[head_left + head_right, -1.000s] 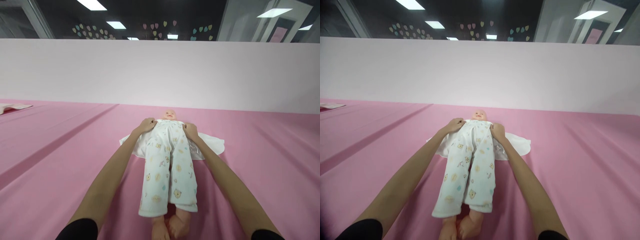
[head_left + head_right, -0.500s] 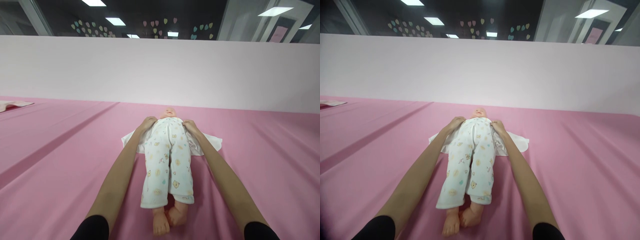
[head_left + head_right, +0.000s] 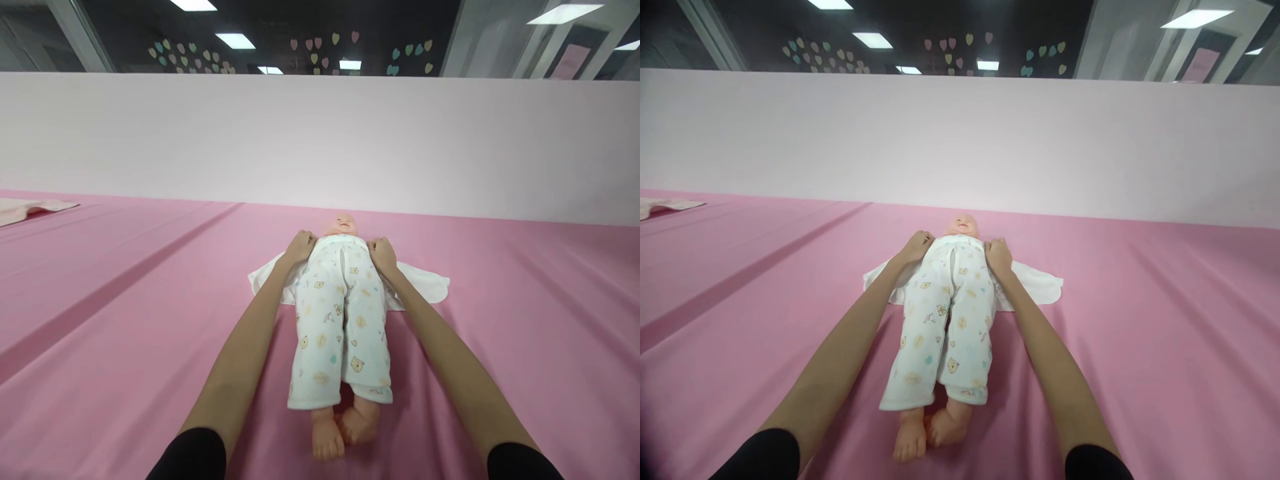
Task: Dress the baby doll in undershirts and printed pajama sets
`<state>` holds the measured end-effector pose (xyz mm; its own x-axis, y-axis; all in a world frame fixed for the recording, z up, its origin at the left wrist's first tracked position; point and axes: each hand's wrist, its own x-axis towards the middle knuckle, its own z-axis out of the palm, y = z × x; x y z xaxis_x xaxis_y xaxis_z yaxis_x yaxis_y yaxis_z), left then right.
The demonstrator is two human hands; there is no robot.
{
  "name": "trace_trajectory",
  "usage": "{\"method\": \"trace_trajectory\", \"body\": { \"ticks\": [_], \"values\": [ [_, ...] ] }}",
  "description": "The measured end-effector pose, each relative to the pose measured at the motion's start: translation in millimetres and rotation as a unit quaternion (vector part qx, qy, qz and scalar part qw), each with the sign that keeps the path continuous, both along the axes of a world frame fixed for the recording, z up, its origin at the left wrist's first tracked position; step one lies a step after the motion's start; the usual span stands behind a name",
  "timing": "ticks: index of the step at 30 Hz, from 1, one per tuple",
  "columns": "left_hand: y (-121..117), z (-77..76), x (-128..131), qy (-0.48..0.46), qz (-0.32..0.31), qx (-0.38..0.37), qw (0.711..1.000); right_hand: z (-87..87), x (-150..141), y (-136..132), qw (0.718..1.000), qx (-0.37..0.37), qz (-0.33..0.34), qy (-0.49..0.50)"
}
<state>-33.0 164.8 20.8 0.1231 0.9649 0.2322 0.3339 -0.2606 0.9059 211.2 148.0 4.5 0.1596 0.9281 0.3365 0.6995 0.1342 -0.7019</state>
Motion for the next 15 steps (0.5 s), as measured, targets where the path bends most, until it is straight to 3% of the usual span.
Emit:
{"method": "trace_trajectory", "body": {
  "ticks": [4,8,10,12,15],
  "values": [
    [-2.8,14.9,1.2,0.109,0.032,0.092,0.989,1.4,2.3,1.1,0.997,0.051,-0.012,-0.048],
    [-27.8,54.3,6.6,0.129,-0.003,0.17,0.977,23.5,-2.2,-6.9,0.991,0.129,0.027,0.021],
    [-47.8,74.6,12.0,0.147,-0.046,0.153,0.976,41.2,-8.7,-18.6,0.989,0.129,0.069,0.033],
    [-67.0,87.9,19.3,0.224,-0.109,0.069,0.966,58.5,-16.1,-33.8,0.988,0.069,0.136,-0.005],
    [-85.0,90.0,33.9,0.357,-0.111,-0.02,0.927,75.4,-26.7,-55.9,0.974,-0.04,0.197,-0.109]
  ]
}}
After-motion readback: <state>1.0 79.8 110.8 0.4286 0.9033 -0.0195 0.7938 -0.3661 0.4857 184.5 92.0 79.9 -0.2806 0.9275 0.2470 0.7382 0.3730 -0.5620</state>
